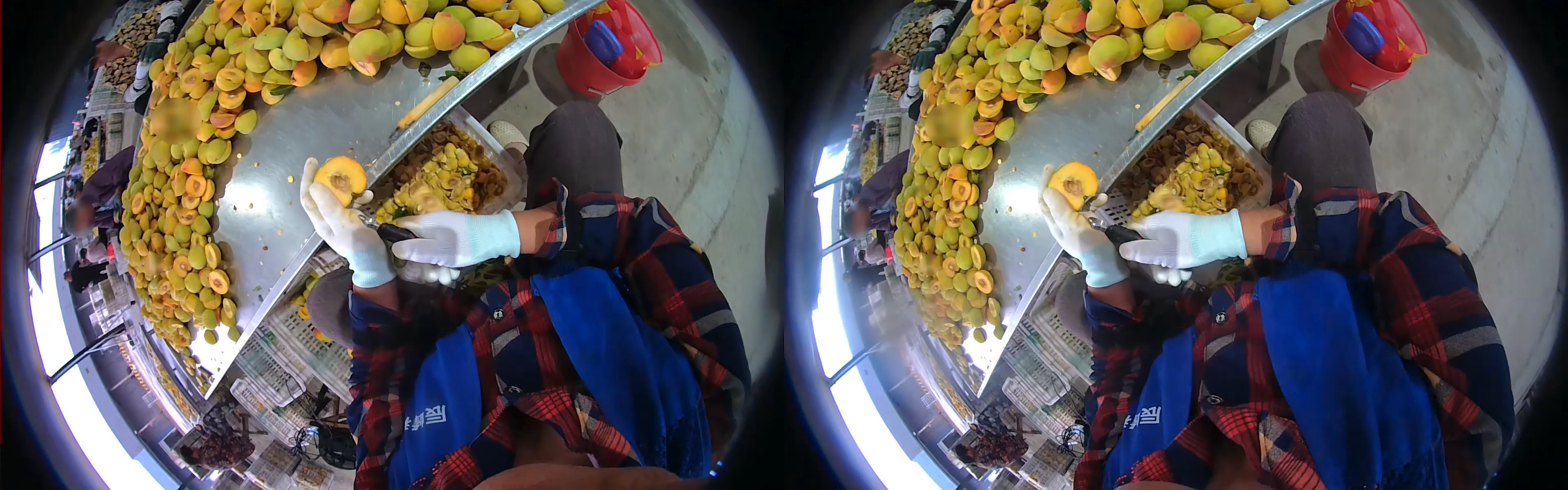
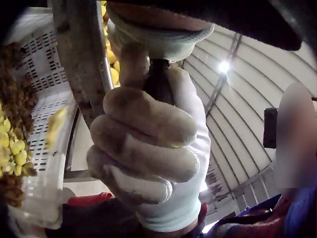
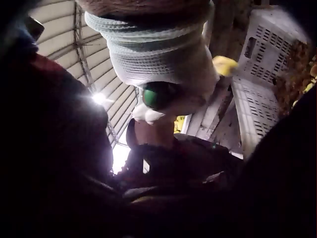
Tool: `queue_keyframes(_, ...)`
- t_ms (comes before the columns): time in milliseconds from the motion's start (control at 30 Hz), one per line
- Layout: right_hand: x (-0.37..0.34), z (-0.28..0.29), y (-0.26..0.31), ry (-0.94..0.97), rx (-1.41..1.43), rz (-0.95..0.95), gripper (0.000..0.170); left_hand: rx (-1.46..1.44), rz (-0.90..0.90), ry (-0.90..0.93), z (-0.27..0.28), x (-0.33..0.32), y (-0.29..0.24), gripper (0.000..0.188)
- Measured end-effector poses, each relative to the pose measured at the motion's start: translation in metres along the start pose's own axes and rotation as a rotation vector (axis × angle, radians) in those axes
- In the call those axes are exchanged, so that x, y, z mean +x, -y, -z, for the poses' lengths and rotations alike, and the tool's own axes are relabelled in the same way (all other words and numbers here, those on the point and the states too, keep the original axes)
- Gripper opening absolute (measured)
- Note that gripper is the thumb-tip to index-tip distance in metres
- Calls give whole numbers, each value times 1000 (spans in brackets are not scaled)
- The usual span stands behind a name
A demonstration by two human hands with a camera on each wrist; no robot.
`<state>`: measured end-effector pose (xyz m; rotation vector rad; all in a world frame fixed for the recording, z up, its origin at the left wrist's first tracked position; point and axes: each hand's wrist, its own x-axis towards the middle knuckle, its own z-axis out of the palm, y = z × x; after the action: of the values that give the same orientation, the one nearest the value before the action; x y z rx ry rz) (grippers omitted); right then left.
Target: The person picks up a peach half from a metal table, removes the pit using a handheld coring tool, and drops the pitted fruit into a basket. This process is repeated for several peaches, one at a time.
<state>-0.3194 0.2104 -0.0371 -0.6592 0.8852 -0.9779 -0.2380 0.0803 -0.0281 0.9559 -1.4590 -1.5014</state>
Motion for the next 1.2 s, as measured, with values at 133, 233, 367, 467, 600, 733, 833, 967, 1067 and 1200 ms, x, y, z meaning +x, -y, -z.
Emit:
queue_keyframes(133, -4, 9, 17, 59, -49, 17, 48, 63, 29, 158, 10, 4, 1, 43)
queue_keyframes(233, 0, 18, 28, -369, -795, 299, 48, -174, 98, 111, 3, 11, 4, 48)
queue_keyframes(367, 4, 22, 33, -547, -946, 335, 44, -236, 87, 143, -3, 7, 4, 47)
queue_keyframes(467, 4, 25, 34, -584, -978, 295, 43, 69, -155, 206, -3, 7, 9, 48)
queue_keyframes(600, 1, 29, 32, -648, -950, 324, 42, -392, 229, 174, 0, 9, -2, 54)
queue_keyframes(733, -2, 29, 42, -549, -625, 150, 40, -434, 270, 234, 2, 9, -4, 58)
queue_keyframes(833, -1, 32, 40, -545, -528, 118, 39, -375, 280, 278, 5, 11, -1, 60)
queue_keyframes(967, 2, 35, 34, -658, -1016, 349, 36, -390, 301, 278, 6, 8, -1, 60)
queue_keyframes(1067, 2, 32, 33, -623, -1063, 335, 35, -316, 247, 313, 12, 9, 3, 59)
queue_keyframes(1200, 4, 33, 32, -597, -1115, 327, 34, -255, 216, 201, 4, 7, 0, 57)
